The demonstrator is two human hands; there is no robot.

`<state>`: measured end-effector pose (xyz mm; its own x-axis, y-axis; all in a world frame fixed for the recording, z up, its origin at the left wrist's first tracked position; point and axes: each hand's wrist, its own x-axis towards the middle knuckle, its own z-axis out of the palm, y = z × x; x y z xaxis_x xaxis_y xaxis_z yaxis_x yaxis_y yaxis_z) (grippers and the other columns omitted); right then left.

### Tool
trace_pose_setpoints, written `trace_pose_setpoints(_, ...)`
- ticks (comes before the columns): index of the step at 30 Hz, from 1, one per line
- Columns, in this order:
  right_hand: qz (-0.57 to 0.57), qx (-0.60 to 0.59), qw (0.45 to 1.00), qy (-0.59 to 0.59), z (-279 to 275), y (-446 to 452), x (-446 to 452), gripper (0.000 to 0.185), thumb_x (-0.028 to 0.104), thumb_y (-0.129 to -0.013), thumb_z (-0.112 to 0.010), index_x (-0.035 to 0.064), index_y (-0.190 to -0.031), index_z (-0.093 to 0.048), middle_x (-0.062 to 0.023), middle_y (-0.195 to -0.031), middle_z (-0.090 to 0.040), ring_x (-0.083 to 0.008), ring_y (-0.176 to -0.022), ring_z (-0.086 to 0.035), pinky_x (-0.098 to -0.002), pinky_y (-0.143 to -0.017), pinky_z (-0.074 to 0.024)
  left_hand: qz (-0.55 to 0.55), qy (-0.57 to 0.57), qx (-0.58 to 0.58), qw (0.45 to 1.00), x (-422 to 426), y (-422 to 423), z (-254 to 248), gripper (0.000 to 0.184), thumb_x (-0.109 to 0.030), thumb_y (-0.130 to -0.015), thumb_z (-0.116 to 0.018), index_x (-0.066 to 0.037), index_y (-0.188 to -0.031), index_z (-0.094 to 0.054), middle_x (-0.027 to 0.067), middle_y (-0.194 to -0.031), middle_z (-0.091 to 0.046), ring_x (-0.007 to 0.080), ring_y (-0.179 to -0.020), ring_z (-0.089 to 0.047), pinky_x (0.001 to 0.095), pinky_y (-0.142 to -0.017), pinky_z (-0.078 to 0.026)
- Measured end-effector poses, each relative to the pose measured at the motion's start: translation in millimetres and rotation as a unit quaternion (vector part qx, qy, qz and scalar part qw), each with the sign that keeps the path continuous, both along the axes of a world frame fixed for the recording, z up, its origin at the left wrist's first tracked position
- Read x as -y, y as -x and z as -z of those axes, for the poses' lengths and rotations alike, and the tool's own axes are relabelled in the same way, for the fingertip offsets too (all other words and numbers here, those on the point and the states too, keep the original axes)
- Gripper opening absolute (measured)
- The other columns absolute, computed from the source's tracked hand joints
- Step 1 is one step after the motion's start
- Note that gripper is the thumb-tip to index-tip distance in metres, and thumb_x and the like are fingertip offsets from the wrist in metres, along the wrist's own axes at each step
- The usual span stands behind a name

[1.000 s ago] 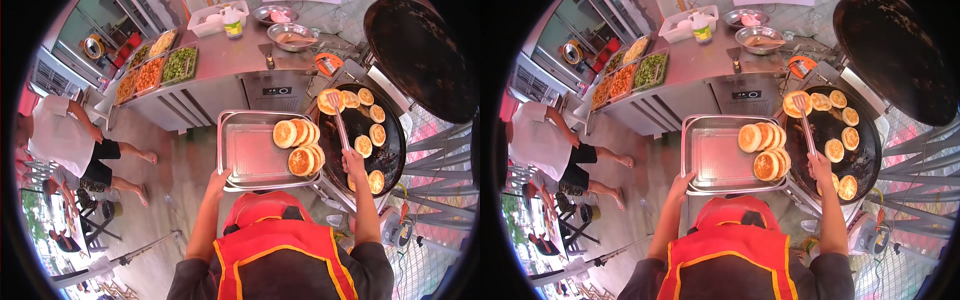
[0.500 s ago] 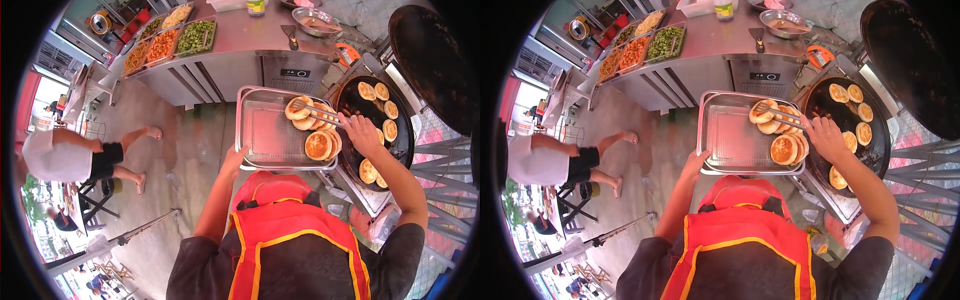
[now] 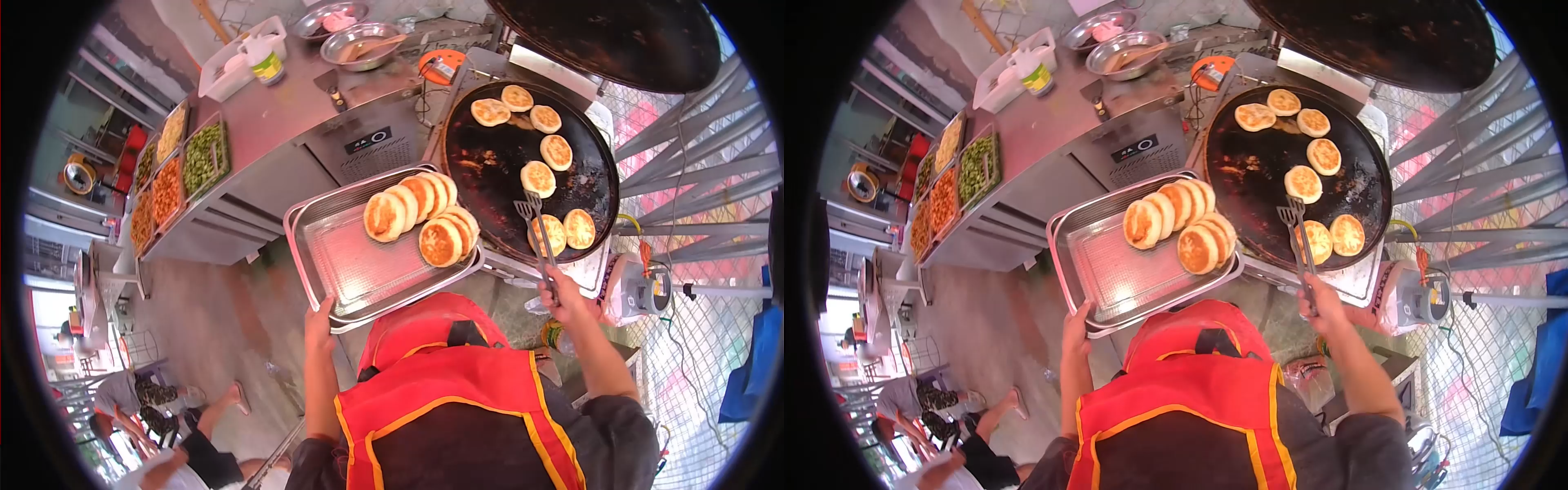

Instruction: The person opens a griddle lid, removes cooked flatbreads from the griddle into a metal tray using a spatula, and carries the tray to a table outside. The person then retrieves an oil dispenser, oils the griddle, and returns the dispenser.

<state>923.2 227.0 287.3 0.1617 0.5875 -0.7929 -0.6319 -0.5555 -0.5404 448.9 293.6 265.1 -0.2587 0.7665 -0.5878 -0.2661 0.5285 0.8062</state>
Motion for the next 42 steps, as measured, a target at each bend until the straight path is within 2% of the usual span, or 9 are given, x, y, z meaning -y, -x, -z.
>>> trace_pose_setpoints(6, 0.174, -0.002, 0.983, -0.054, 60, 10, -55, 0.018, 0.024, -0.085, -0.058, 0.0090, -0.091, -0.051, -0.0043, -0.065, -0.050, -0.0110, -0.044, -0.042, -0.0237, -0.036, -0.0316, 0.006, -0.012, 0.022, 1.000, 4, -1, -5, 0.031, -0.012, -0.083, -0.059, 0.006, -0.108, -0.053, 0.0127, -0.095, -0.062, 0.0215, -0.084, -0.062, 0.0331, -0.072, -0.050)
trace_pose_setpoints(14, -0.052, 0.231, 0.962, -0.136, 14, 24, -6, 0.014, 0.020, -0.086, -0.055, 0.0086, -0.080, -0.051, 0.0008, -0.059, -0.046, -0.0060, -0.042, -0.040, -0.0202, -0.036, -0.0285, 0.029, 0.003, -0.004, 1.000, -2, 5, 6, 0.028, -0.014, -0.084, -0.057, 0.006, -0.104, -0.055, 0.0113, -0.093, -0.062, 0.0196, -0.082, -0.061, 0.0315, -0.071, -0.049)
trace_pose_setpoints(20, -0.272, 0.245, 0.924, -0.114, -34, 56, 41, 0.032, 0.015, -0.083, -0.057, 0.0032, -0.113, -0.055, -0.0006, -0.061, -0.049, -0.0081, -0.047, -0.046, -0.0236, -0.042, -0.0360, 0.032, 0.000, 0.012, 0.999, -4, 0, -5, 0.027, -0.012, -0.086, -0.055, 0.006, -0.106, -0.054, 0.0103, -0.096, -0.062, 0.0188, -0.084, -0.060, 0.0307, -0.074, -0.047)
trace_pose_setpoints(23, -0.368, 0.456, 0.786, -0.196, -21, 68, 49, 0.041, 0.016, -0.081, -0.060, 0.0044, -0.120, -0.051, -0.0090, -0.072, -0.059, -0.0199, -0.062, -0.059, -0.0302, -0.055, -0.0447, 0.028, 0.003, 0.014, 1.000, -4, 2, -3, 0.027, -0.013, -0.084, -0.057, 0.005, -0.105, -0.055, 0.0108, -0.094, -0.062, 0.0191, -0.081, -0.061, 0.0309, -0.071, -0.048)
trace_pose_setpoints(24, -0.399, 0.480, 0.764, -0.163, -29, 75, 46, 0.043, 0.017, -0.080, -0.061, 0.0038, -0.119, -0.050, -0.0172, -0.089, -0.061, -0.0299, -0.082, -0.062, -0.0339, -0.069, -0.0467, 0.030, 0.003, 0.015, 0.999, -6, 3, -1, 0.028, -0.013, -0.084, -0.057, 0.006, -0.104, -0.055, 0.0110, -0.094, -0.062, 0.0191, -0.081, -0.061, 0.0309, -0.070, -0.049)
trace_pose_setpoints(27, -0.446, 0.541, 0.691, -0.175, -27, 83, 34, 0.044, 0.018, -0.079, -0.061, 0.0045, -0.120, -0.050, -0.0214, -0.096, -0.060, -0.0337, -0.086, -0.061, -0.0328, -0.073, -0.0471, 0.028, -0.013, 0.019, 0.999, -14, 1, 8, 0.029, -0.015, -0.083, -0.059, 0.007, -0.102, -0.055, 0.0119, -0.092, -0.062, 0.0196, -0.079, -0.062, 0.0321, -0.069, -0.050)
trace_pose_setpoints(32, -0.295, 0.516, 0.799, -0.087, -44, 36, 58, 0.042, 0.021, -0.080, -0.061, 0.0060, -0.118, -0.053, -0.0143, -0.084, -0.062, -0.0177, -0.073, -0.060, -0.0310, -0.067, -0.0467, 0.022, -0.018, 0.036, 0.999, -22, 1, 16, 0.027, -0.014, -0.085, -0.058, 0.004, -0.106, -0.055, 0.0104, -0.095, -0.061, 0.0198, -0.084, -0.061, 0.0333, -0.074, -0.050)
trace_pose_setpoints(36, -0.218, 0.565, 0.796, -0.014, -68, -37, 91, 0.038, 0.016, -0.078, -0.059, 0.0022, -0.113, -0.056, -0.0090, -0.073, -0.055, -0.0119, -0.066, -0.051, -0.0295, -0.063, -0.0446, 0.039, -0.014, 0.034, 0.999, -26, -3, 8, 0.029, -0.015, -0.086, -0.057, 0.004, -0.107, -0.053, 0.0115, -0.100, -0.059, 0.0203, -0.089, -0.059, 0.0336, -0.076, -0.049)
trace_pose_setpoints(42, -0.272, 0.498, 0.822, 0.045, -66, -65, 75, 0.026, 0.015, -0.079, -0.057, 0.0001, -0.101, -0.062, -0.0053, -0.064, -0.052, -0.0121, -0.056, -0.048, -0.0290, -0.054, -0.0405, 0.041, -0.017, 0.023, 0.999, -21, -5, 7, 0.031, -0.015, -0.085, -0.057, 0.004, -0.109, -0.052, 0.0116, -0.099, -0.059, 0.0211, -0.089, -0.058, 0.0343, -0.077, -0.049)
